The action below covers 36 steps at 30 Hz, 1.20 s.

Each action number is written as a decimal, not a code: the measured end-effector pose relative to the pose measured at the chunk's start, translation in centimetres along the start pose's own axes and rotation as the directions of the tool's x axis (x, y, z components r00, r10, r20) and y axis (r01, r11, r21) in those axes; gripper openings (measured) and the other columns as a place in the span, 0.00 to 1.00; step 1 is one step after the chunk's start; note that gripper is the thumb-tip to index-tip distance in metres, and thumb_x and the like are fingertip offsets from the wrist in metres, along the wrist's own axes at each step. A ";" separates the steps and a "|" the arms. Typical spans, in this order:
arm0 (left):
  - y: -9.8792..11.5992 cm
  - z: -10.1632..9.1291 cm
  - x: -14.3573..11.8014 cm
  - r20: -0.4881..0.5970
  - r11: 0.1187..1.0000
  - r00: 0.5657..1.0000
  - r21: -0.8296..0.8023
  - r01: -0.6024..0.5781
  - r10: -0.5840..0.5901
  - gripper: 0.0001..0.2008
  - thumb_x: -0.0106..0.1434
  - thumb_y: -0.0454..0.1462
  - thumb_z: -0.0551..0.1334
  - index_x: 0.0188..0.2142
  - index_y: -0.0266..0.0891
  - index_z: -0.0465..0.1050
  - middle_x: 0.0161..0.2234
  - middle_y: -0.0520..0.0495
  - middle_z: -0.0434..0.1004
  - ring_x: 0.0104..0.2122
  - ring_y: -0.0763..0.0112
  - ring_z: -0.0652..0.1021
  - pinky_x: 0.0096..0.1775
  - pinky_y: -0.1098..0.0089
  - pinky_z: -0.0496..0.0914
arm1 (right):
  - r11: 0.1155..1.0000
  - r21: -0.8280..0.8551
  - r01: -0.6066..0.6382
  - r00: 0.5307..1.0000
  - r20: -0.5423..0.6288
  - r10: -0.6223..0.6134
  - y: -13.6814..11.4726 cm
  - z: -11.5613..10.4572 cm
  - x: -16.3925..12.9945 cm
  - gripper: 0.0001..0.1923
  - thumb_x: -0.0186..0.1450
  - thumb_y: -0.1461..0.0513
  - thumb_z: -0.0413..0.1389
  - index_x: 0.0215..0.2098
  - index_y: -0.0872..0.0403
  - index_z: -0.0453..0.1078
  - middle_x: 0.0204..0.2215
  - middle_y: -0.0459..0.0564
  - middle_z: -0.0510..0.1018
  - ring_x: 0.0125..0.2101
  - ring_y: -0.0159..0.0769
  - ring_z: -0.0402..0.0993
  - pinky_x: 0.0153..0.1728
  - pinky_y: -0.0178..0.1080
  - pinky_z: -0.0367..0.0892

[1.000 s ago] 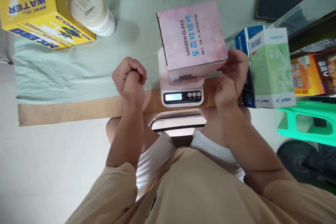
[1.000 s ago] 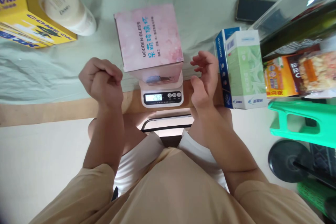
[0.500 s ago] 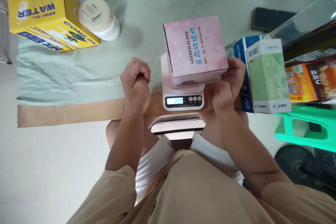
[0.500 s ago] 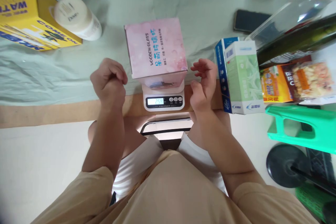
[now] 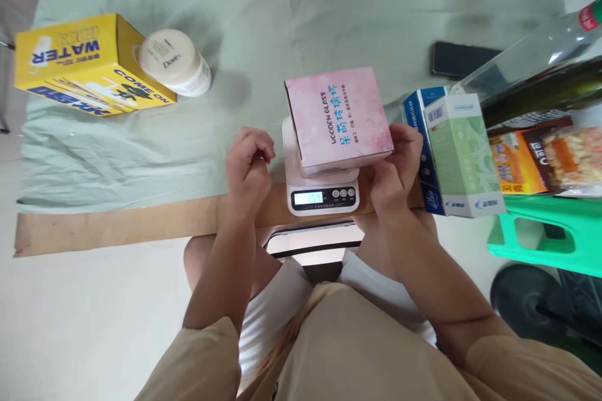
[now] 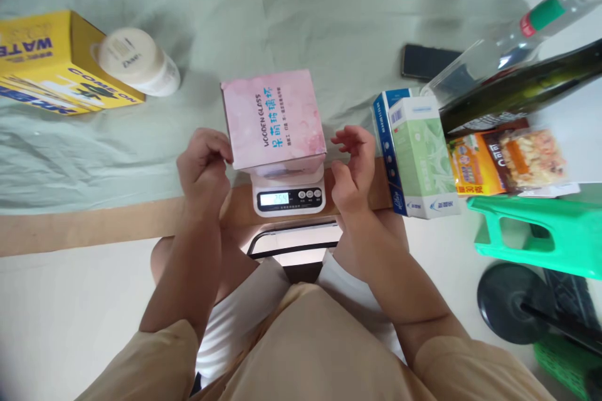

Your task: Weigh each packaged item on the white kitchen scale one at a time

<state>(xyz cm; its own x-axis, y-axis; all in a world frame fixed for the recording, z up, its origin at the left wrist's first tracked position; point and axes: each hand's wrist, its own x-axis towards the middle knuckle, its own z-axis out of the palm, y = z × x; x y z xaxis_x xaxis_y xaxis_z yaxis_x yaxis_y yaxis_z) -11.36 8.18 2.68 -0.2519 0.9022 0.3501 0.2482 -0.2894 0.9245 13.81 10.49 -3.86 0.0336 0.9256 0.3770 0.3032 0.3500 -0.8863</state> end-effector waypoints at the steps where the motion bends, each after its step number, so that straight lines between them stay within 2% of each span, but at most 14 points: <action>1: 0.1 -0.1 -0.2 0.009 1.000 1.000 -0.019 0.023 -0.023 0.15 0.65 0.34 0.64 0.21 0.40 0.67 0.24 0.48 0.69 0.26 0.72 0.71 0.28 0.67 0.63 | 0.999 0.029 0.015 0.998 -0.059 -0.014 -0.2 0.1 0.0 0.31 0.64 0.45 0.48 0.64 0.39 0.55 0.55 0.55 0.71 0.51 0.50 0.74 0.52 0.59 0.71; 4: 0.4 -0.1 -0.6 0.028 0.991 0.993 -0.059 0.118 -0.117 0.19 0.72 0.41 0.60 0.24 0.41 0.70 0.20 0.50 0.65 0.20 0.74 0.65 0.23 0.68 0.57 | 0.995 0.096 0.035 0.987 -0.161 -0.019 -0.8 0.1 -0.1 0.30 0.61 0.49 0.53 0.61 0.41 0.62 0.51 0.51 0.74 0.48 0.47 0.77 0.48 0.54 0.75; 6: 0.7 0.1 -0.7 0.002 0.990 0.991 -0.029 0.135 -0.135 0.23 0.76 0.50 0.57 0.27 0.42 0.73 0.20 0.50 0.67 0.19 0.74 0.65 0.22 0.68 0.60 | 0.993 0.110 0.039 0.983 -0.184 -0.018 -1.1 0.0 0.0 0.30 0.59 0.50 0.54 0.60 0.41 0.64 0.50 0.51 0.75 0.48 0.46 0.78 0.47 0.54 0.76; 8: 1.0 0.5 -0.5 -0.029 0.993 0.994 0.038 0.108 -0.107 0.23 0.76 0.54 0.58 0.31 0.43 0.74 0.22 0.50 0.69 0.21 0.73 0.67 0.25 0.68 0.64 | 0.992 0.111 0.055 0.979 -0.201 -0.032 -1.3 -0.4 0.2 0.30 0.58 0.50 0.55 0.59 0.40 0.65 0.49 0.51 0.76 0.47 0.47 0.78 0.47 0.54 0.76; 12: 1.3 1.2 -0.4 0.021 0.997 0.999 0.077 0.030 -0.032 0.09 0.69 0.37 0.63 0.31 0.43 0.75 0.29 0.49 0.75 0.29 0.71 0.74 0.33 0.68 0.70 | 0.990 0.094 0.107 0.974 -0.210 -0.085 -1.5 -1.2 0.8 0.28 0.58 0.50 0.57 0.57 0.39 0.68 0.48 0.52 0.76 0.46 0.47 0.78 0.47 0.54 0.76; 15: 1.4 1.5 -0.6 0.104 0.996 0.991 0.056 0.075 -0.081 0.09 0.63 0.32 0.58 0.27 0.42 0.72 0.24 0.51 0.72 0.26 0.72 0.72 0.31 0.69 0.68 | 0.989 0.078 0.125 0.978 -0.177 -0.110 -1.9 -2.0 0.7 0.29 0.60 0.47 0.57 0.59 0.38 0.67 0.51 0.51 0.76 0.49 0.49 0.79 0.51 0.56 0.77; 19: 1.5 1.5 -0.9 0.129 0.993 0.985 0.059 0.106 -0.112 0.12 0.67 0.36 0.54 0.29 0.42 0.73 0.21 0.52 0.70 0.21 0.72 0.68 0.29 0.68 0.66 | 0.979 0.020 0.204 0.979 -0.016 -0.203 -4.2 -3.8 0.9 0.36 0.61 0.43 0.61 0.66 0.35 0.64 0.62 0.51 0.72 0.63 0.54 0.74 0.61 0.62 0.73; 23: 1.6 0.9 -1.1 0.164 0.992 0.985 0.119 0.033 -0.053 0.16 0.72 0.43 0.54 0.29 0.42 0.72 0.22 0.51 0.73 0.23 0.72 0.70 0.32 0.67 0.66 | 0.939 -0.040 0.342 0.928 0.171 -0.330 -10.0 -6.1 4.3 0.46 0.54 0.43 0.71 0.67 0.40 0.66 0.69 0.53 0.67 0.73 0.58 0.62 0.75 0.68 0.61; 26: 1.3 0.7 -1.1 0.169 0.990 0.984 0.140 0.027 -0.051 0.17 0.72 0.44 0.55 0.28 0.42 0.72 0.21 0.51 0.72 0.24 0.71 0.71 0.32 0.67 0.65 | 0.925 -0.153 0.347 0.851 0.465 -0.243 -14.4 -6.4 8.7 0.54 0.40 0.46 0.81 0.63 0.41 0.72 0.73 0.52 0.65 0.77 0.62 0.57 0.78 0.68 0.58; 29: 0.8 0.6 -1.0 0.159 0.992 0.986 0.122 0.031 -0.050 0.16 0.70 0.43 0.57 0.27 0.42 0.71 0.20 0.52 0.71 0.24 0.71 0.71 0.31 0.67 0.63 | 0.912 -0.244 0.330 0.752 0.652 -0.098 -16.3 -5.3 12.9 0.50 0.31 0.46 0.84 0.52 0.42 0.78 0.72 0.45 0.69 0.78 0.63 0.56 0.80 0.70 0.52; 31: 0.8 0.4 -1.0 0.153 0.993 0.987 0.113 0.028 -0.045 0.15 0.69 0.43 0.57 0.27 0.41 0.71 0.21 0.52 0.70 0.24 0.71 0.70 0.31 0.67 0.63 | 0.926 -0.246 0.286 0.712 0.702 -0.033 -16.0 -4.3 15.0 0.44 0.30 0.48 0.84 0.45 0.45 0.79 0.67 0.42 0.77 0.73 0.59 0.66 0.81 0.67 0.53; 33: 1.1 0.0 -1.1 0.143 0.994 0.989 0.108 0.023 -0.039 0.15 0.69 0.42 0.57 0.27 0.41 0.71 0.21 0.52 0.70 0.24 0.72 0.70 0.31 0.67 0.62 | 0.950 -0.229 0.212 0.711 0.703 0.011 -15.1 -3.2 16.4 0.38 0.33 0.51 0.84 0.40 0.47 0.79 0.54 0.41 0.86 0.60 0.49 0.80 0.77 0.60 0.64; 34: 1.2 -0.3 -1.2 0.137 0.994 0.990 0.106 0.021 -0.036 0.15 0.69 0.42 0.57 0.26 0.41 0.71 0.21 0.52 0.70 0.24 0.72 0.69 0.31 0.67 0.62 | 0.957 -0.221 0.189 0.711 0.702 0.022 -14.6 -2.7 16.8 0.35 0.35 0.52 0.84 0.38 0.47 0.79 0.47 0.39 0.88 0.51 0.43 0.84 0.73 0.57 0.70; 36: 1.6 -0.9 -1.4 0.122 0.994 0.992 0.103 0.018 -0.031 0.15 0.69 0.41 0.57 0.26 0.41 0.71 0.21 0.52 0.70 0.23 0.73 0.68 0.31 0.67 0.62 | 0.957 -0.216 0.193 0.704 0.710 0.019 -14.3 -2.0 17.3 0.29 0.42 0.52 0.83 0.37 0.48 0.78 0.37 0.36 0.87 0.36 0.33 0.82 0.63 0.51 0.79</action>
<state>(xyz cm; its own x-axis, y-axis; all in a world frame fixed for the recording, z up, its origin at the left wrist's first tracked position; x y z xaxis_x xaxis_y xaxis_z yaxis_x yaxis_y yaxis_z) -11.44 6.22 3.77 -0.1432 0.9431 0.3001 0.3387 -0.2382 0.9102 11.99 21.18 15.83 -0.6469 0.7603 0.0580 0.5025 0.4823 -0.7175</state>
